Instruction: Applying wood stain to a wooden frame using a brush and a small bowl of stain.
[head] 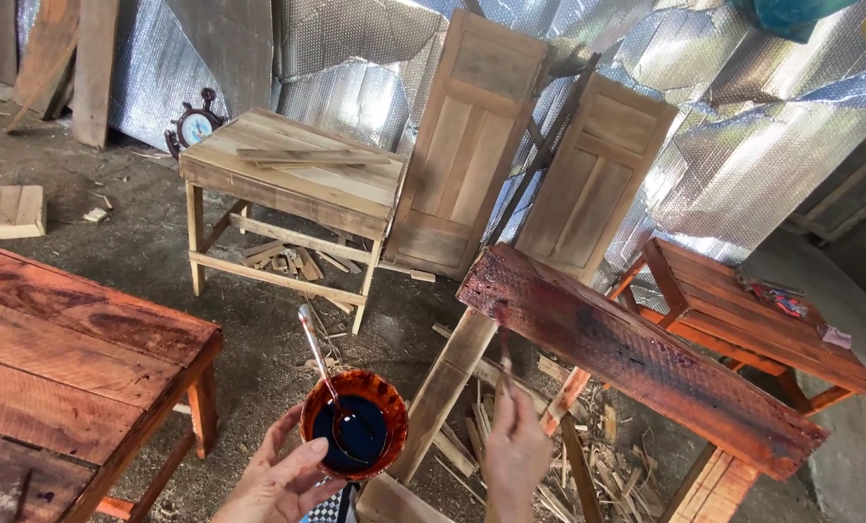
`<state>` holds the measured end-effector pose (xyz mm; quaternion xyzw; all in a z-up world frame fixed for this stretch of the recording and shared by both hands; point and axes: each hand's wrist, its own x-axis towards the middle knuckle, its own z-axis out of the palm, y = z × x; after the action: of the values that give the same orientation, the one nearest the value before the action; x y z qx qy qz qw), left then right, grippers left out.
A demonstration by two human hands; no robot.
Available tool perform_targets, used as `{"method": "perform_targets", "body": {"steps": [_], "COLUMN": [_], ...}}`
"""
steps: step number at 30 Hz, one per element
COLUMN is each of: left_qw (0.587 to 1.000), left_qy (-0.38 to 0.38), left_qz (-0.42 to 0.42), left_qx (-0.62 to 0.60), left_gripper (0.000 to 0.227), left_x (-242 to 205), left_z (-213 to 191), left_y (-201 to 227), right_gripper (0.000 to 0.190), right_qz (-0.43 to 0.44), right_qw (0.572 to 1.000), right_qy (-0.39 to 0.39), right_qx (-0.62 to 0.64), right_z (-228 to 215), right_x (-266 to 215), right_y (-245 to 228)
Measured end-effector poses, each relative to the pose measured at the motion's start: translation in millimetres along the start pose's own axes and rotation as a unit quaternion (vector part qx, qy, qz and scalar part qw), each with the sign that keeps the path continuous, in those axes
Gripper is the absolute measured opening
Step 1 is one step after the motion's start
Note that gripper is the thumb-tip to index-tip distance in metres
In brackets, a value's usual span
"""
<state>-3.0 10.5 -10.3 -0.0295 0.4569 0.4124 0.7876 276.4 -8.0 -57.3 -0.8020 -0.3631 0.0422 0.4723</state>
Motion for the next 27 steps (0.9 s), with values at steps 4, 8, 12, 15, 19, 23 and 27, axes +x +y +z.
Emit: {"method": "perform_targets", "body": {"steps": [4,8,12,15,19,23,27], "left_qw": [1.000,1.000,1.000,1.000,1.000,1.000,0.999], "left_qy": [-0.004,0.013,0.017,0.018,0.003,0.009,0.007], "left_qz": [0.002,0.017,0.015,0.008,0.009,0.014,0.022], "left_qx": [0.005,0.004,0.005,0.018,0.025,0.010,0.027], "left_gripper": [0.059,0.056,0.059,0.059,0.060,0.057,0.056], "left_x": [14.3,13.8,16.3,10.4,14.6,1.3,19.1], "left_z": [-6.0,-0.5,4.9,8.2,5.2,8.9,4.2], "left_y": [-5.2,-5.2,-5.3,-7.9,-13.0,-9.9,-10.7], "right_gripper": [0.020,0.017,0.018,0.018,0.019,0.020,0.013], "right_qz": [-0.049,0.052,0.022,-0.009,-0.085,0.010,0.013], "right_qw": [0.998,0.995,0.993,0.997,0.996,0.995,0.986], "right_qy": [-0.001,0.073,0.116,0.067,0.034,-0.010,0.158], "right_qx": [-0.028,-0.034,0.018,0.032,0.004,0.094,0.053], "right_z": [21.0,-16.1,-23.2,1.9,28.8,4.1,-34.0], "right_x": [12.7,-5.2,3.3,7.3,11.2,7.9,2.2], "right_y": [23.9,33.7,58.7,35.7,12.8,34.4,85.8]}}
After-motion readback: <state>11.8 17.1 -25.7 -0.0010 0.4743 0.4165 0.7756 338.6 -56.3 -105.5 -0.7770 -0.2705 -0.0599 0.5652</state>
